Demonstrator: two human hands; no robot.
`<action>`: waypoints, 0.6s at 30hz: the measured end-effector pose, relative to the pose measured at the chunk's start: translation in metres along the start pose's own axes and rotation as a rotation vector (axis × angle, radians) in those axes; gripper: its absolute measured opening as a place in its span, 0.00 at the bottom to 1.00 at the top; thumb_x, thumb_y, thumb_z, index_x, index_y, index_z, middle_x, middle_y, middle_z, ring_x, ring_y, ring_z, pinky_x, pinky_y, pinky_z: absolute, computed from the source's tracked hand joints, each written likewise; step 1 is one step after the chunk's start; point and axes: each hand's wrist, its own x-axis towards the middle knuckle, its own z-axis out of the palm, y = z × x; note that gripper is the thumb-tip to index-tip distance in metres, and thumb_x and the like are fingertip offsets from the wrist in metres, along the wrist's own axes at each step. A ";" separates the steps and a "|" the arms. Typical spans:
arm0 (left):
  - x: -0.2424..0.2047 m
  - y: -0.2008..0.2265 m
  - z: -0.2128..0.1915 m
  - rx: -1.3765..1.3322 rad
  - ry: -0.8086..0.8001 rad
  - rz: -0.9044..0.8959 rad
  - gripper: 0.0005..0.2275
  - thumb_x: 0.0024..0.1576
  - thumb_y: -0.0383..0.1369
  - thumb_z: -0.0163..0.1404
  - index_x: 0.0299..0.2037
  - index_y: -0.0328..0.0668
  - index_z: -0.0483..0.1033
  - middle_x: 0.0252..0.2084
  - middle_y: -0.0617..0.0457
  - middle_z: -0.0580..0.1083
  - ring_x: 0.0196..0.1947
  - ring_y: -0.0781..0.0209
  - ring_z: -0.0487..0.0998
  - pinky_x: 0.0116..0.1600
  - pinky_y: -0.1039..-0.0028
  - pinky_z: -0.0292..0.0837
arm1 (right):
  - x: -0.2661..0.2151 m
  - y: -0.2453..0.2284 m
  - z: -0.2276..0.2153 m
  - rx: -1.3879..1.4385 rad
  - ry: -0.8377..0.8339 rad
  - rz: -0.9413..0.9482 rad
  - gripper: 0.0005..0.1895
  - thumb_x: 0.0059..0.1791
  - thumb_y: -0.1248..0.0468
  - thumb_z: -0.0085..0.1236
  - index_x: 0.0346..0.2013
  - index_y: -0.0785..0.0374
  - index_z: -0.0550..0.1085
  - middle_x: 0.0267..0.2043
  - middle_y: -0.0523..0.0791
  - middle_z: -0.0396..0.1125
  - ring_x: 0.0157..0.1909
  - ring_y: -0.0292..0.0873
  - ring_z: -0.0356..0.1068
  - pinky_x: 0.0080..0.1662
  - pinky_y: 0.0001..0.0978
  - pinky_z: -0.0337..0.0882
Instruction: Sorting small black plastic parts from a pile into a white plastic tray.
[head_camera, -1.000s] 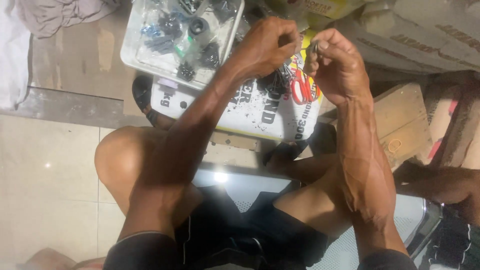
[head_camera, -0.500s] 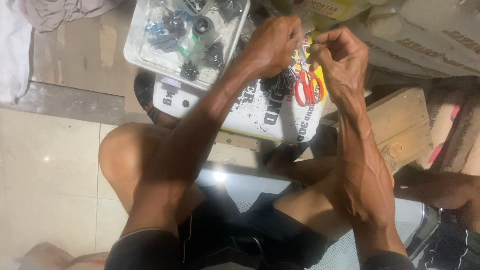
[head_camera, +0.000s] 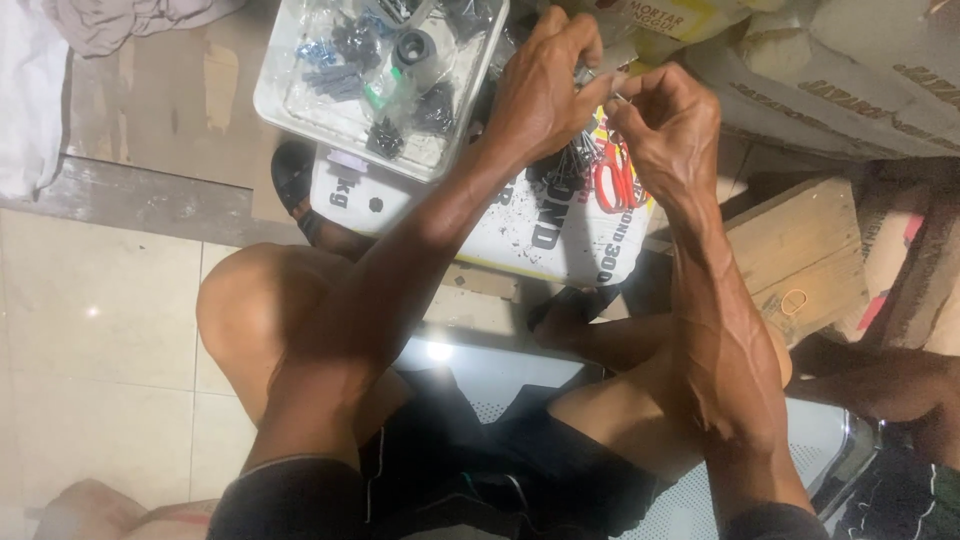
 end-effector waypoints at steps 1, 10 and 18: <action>0.000 -0.004 0.004 0.001 0.001 -0.001 0.13 0.53 0.34 0.61 0.32 0.51 0.66 0.35 0.55 0.64 0.31 0.60 0.73 0.36 0.67 0.72 | 0.000 0.000 0.000 0.001 -0.001 0.000 0.06 0.55 0.79 0.53 0.42 0.68 0.69 0.42 0.50 0.71 0.37 0.44 0.74 0.42 0.31 0.80; 0.002 -0.003 0.011 -0.017 -0.231 -0.140 0.01 0.54 0.32 0.59 0.31 0.51 0.80 0.64 0.44 0.67 0.66 0.43 0.69 0.65 0.40 0.64 | -0.004 0.008 -0.002 -0.131 0.047 0.001 0.11 0.54 0.78 0.67 0.38 0.63 0.72 0.37 0.45 0.70 0.31 0.36 0.66 0.32 0.26 0.70; -0.001 -0.050 0.036 0.197 -0.033 -0.081 0.04 0.55 0.29 0.57 0.34 0.48 0.86 0.49 0.41 0.77 0.51 0.39 0.79 0.43 0.56 0.86 | -0.011 0.018 -0.002 -0.319 -0.188 0.301 0.09 0.54 0.73 0.66 0.37 0.61 0.73 0.30 0.41 0.68 0.26 0.37 0.68 0.33 0.29 0.78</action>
